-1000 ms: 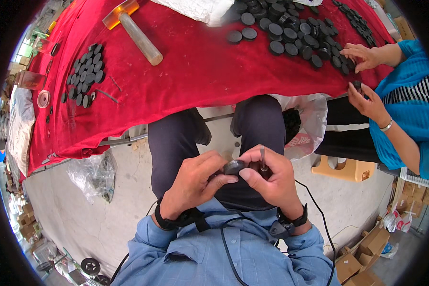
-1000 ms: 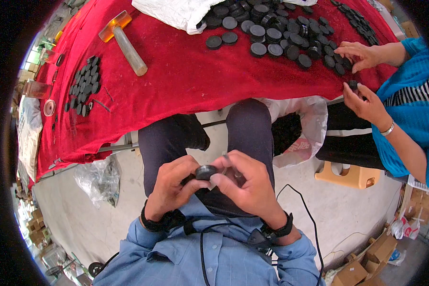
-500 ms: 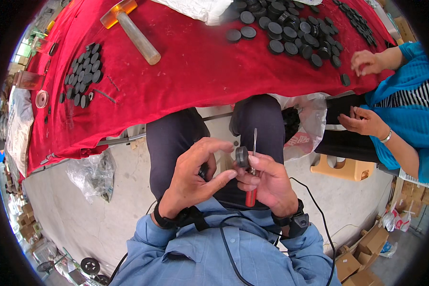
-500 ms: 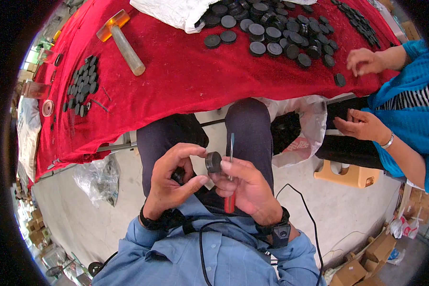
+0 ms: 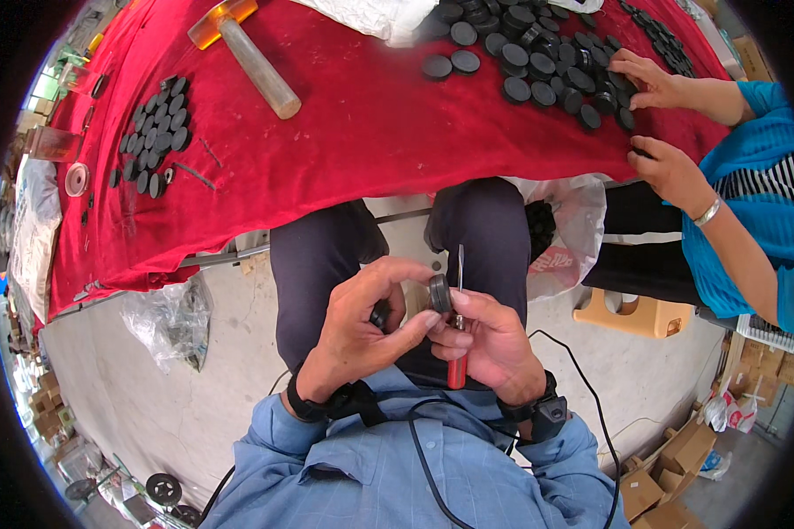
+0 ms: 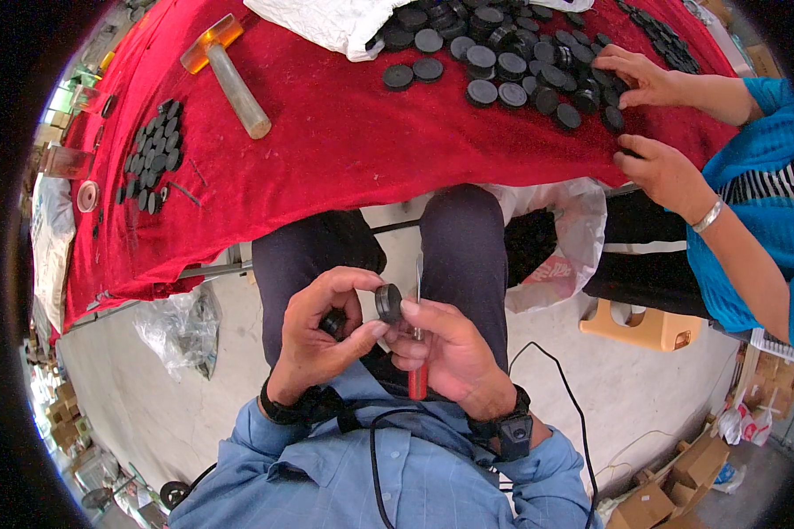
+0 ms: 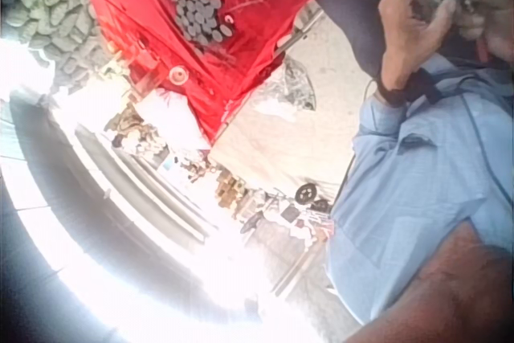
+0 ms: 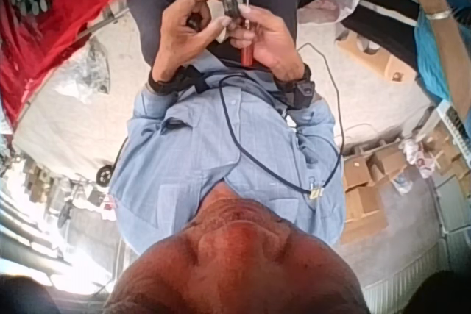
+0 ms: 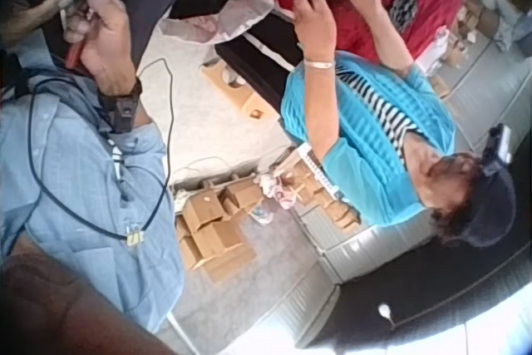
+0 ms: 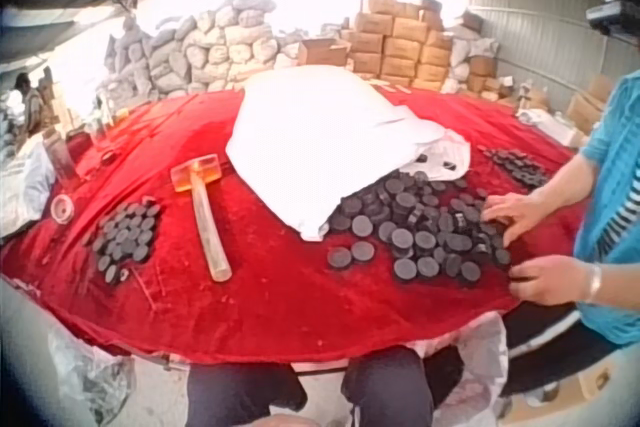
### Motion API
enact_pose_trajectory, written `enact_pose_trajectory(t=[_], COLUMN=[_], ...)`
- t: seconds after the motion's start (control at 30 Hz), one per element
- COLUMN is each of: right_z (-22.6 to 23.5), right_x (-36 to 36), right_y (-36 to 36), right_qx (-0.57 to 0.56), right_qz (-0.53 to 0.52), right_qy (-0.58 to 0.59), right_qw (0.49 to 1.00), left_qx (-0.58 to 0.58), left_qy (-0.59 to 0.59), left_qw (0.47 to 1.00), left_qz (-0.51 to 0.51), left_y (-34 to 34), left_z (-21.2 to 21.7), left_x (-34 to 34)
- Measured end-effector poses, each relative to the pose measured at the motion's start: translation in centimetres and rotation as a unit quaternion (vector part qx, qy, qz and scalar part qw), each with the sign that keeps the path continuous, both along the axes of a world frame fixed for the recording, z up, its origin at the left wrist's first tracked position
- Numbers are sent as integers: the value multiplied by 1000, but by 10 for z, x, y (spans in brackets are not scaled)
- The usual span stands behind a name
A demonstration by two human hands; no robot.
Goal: Inspecting and trimming small black rubber or plastic components at a workstation.
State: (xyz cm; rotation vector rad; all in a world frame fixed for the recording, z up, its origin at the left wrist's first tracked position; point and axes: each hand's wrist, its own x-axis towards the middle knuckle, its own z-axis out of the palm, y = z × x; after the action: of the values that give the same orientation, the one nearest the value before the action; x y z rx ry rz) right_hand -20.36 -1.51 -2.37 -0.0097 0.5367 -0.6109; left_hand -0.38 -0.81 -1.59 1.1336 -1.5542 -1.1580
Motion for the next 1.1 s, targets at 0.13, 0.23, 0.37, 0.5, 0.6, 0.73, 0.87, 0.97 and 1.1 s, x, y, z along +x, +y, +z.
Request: enact_pose_trajectory(t=[0.13, 0.23, 0.37, 0.5, 0.6, 0.73, 0.87, 0.97, 1.1], right_z=[6, 4, 5, 16, 20, 8, 2, 5, 9], right_x=[2, 3, 3, 2, 6, -2, -3, -3, -2], right_y=[0, 3, 0, -4, -6, -10, -7, -6, -5], right_qx=[-33, -124, -341, -448, -506, -562, -506, -458, -408], right_qz=[1, -15, -64, -50, -53, -7, -47, -37, -17], right_qy=[53, 195, 385, 455, 476, 531, 527, 511, 466], right_qw=[998, 973, 855, 768, 717, 634, 681, 726, 785], left_qx=[76, 134, 188, 183, 183, 172, 164, 165, 161], left_qy=[-23, 42, 107, 91, 93, 89, 83, 80, 72], left_qw=[997, 990, 975, 978, 978, 980, 981, 981, 982], left_qz=[3, 30, 56, 49, 45, 51, 61, 61, 61], left_y=[3, 5, 3, 4, 5, 6, 5, 5, 5], left_z=[7, 6, 10, 8, 7, 7, 11, 9, 9], left_x=[0, -3, -6, -5, -7, -8, -7, -6, -7])
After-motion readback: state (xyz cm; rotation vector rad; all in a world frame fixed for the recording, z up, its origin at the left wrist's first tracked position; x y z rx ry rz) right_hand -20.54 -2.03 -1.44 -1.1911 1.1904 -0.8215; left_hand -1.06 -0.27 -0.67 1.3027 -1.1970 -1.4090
